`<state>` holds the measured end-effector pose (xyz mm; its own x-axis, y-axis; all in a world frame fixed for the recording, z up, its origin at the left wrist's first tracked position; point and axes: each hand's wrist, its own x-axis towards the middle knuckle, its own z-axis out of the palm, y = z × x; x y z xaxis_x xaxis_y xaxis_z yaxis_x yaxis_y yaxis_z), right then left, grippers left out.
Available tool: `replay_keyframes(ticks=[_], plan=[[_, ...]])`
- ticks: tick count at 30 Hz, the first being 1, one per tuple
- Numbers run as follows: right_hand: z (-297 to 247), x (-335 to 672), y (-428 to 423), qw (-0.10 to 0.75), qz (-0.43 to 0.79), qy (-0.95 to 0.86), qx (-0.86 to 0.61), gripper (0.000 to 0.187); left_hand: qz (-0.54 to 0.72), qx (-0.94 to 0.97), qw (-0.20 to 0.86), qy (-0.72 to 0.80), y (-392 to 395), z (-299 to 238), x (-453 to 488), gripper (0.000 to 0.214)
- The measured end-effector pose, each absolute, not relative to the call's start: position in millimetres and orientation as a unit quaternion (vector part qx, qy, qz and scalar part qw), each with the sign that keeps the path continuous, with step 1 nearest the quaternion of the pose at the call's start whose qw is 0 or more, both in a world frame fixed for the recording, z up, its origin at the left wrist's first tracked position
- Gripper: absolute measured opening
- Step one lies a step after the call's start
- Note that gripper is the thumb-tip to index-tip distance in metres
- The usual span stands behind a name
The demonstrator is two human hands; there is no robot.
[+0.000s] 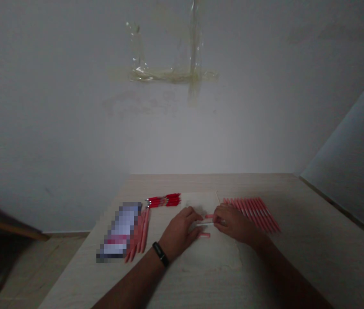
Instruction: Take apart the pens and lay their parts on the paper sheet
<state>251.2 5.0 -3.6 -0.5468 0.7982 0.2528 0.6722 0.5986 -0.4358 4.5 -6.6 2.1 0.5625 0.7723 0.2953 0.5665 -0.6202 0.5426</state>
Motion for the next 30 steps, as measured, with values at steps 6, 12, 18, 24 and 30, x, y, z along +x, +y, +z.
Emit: replay_keyframes(ticks=[6, 12, 18, 24, 30], plan=[[1.3, 235.7, 1.7, 0.247, 0.140, -0.870, -0.403, 0.010, 0.215, 0.866, 0.182, 0.414, -2.1, 1.1, 4.3, 0.015], [-9.6, 256.8, 13.9, 0.238, 0.109, -0.856, -0.445, 0.009, 0.202, 0.835, 0.162, 0.486, -1.7, 2.7, 1.0, 0.011], [-20.8, 262.7, 16.3, 0.217, 0.119, -0.862, -0.443, 0.009, 0.201, 0.830, 0.160, 0.496, -2.9, 4.3, 0.5, 0.010], [-19.4, 257.4, 13.8, 0.206, 0.127, -0.863, -0.444, 0.008, 0.199, 0.832, 0.157, 0.494, -1.9, 2.9, 0.4, 0.011], [-9.4, 258.4, 15.9, 0.223, 0.085, -0.863, -0.445, 0.007, 0.205, 0.836, 0.151, 0.487, 0.0, -0.2, -1.6, 0.010]])
